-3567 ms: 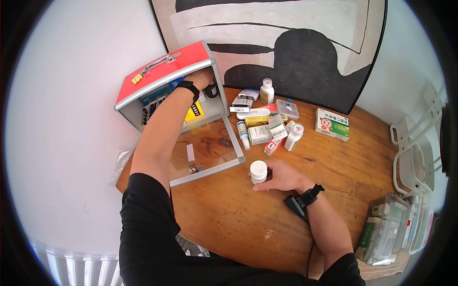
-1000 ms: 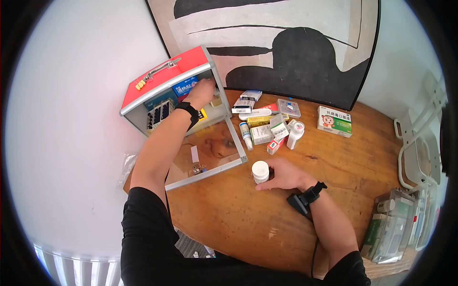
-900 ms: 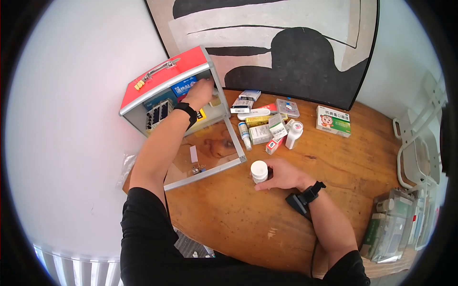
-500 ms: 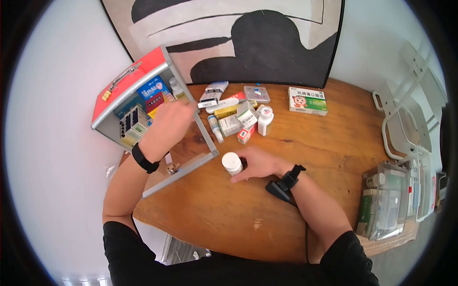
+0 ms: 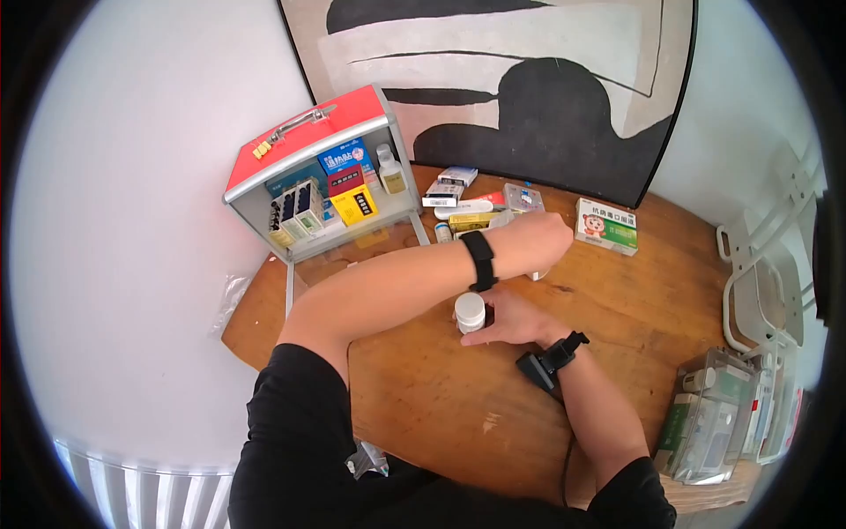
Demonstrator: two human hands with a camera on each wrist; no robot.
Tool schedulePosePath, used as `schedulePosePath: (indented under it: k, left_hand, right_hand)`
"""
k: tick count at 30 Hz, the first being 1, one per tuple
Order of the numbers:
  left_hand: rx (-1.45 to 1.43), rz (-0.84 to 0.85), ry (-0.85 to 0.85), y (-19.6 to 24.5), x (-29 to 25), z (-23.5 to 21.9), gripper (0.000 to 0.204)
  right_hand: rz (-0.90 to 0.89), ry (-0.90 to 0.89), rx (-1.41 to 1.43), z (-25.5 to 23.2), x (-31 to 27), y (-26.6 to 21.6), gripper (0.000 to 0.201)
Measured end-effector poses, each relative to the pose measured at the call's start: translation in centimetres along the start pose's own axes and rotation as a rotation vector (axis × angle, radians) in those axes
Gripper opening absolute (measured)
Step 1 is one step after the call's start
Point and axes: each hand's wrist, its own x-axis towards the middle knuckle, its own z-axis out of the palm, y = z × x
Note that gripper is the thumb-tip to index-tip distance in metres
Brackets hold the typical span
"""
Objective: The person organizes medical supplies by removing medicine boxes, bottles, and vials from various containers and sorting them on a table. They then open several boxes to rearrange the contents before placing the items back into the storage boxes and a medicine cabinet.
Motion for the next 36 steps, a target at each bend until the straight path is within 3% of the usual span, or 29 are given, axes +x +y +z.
schedulePosePath:
  k: [1, 3, 6, 10, 11, 13, 16, 19, 24, 26, 30, 32, 36]
  left_hand:
    - [-0.019, -0.028, -0.046, 0.5, -1.0, -1.5, 0.030]
    - [-0.094, -0.075, 0.158, 0.7, -3.8, -3.2, 0.032]
    - [-0.332, -0.178, 0.149, -0.2, -9.9, -9.4, 0.032]
    - [-0.266, -0.468, 0.044, -6.5, -18.0, -12.9, 0.031]
    - [-0.229, -0.535, 0.113, -8.2, -19.3, -12.6, 0.036]
    - [-0.179, -0.597, 0.095, -11.1, -20.7, -12.0, 0.037]
    - [-0.139, -0.662, 0.064, -14.0, -20.0, -10.5, 0.037]
    - [0.105, -0.623, -0.048, -16.9, -17.4, -7.9, 0.038]
    - [0.122, -0.613, 0.009, -20.5, -15.7, -3.6, 0.036]
    - [0.118, -0.710, 0.036, -20.2, -15.4, -3.2, 0.039]
    - [0.134, -0.723, 0.095, -19.8, -15.7, -2.6, 0.043]
    - [0.186, -0.619, 0.257, -19.9, -15.9, -2.1, 0.049]
    - [0.187, -0.650, 0.220, -19.7, -15.9, -2.0, 0.053]
  right_hand:
    - [-0.047, 0.019, 0.022, 0.0, 0.0, 0.1, 0.049]
    - [-0.063, 0.004, 0.061, -0.1, 0.1, 0.3, 0.051]
    - [-0.037, 0.013, 0.102, 0.2, 0.0, 0.4, 0.051]
    - [-0.062, 0.046, 0.048, -0.3, -0.4, -1.0, 0.049]
    - [0.010, 0.012, 0.054, -0.5, -0.3, -1.4, 0.048]
    - [0.080, -0.034, 0.052, -0.3, -0.3, -1.4, 0.048]
    - [0.085, -0.028, 0.069, -0.2, -0.1, -0.7, 0.048]
    - [0.099, -0.019, 0.078, -0.4, -0.2, -1.1, 0.048]
    - [0.090, -0.012, 0.048, -0.4, -0.3, -1.4, 0.048]
    - [0.040, 0.003, 0.032, -0.3, -0.2, -0.9, 0.050]
    - [-0.030, 0.016, 0.032, -0.3, -0.3, -0.8, 0.053]
    - [-0.015, 0.011, 0.072, -0.2, -0.3, -1.0, 0.049]
    - [-0.017, 0.029, 0.031, -0.3, -0.4, -1.2, 0.046]
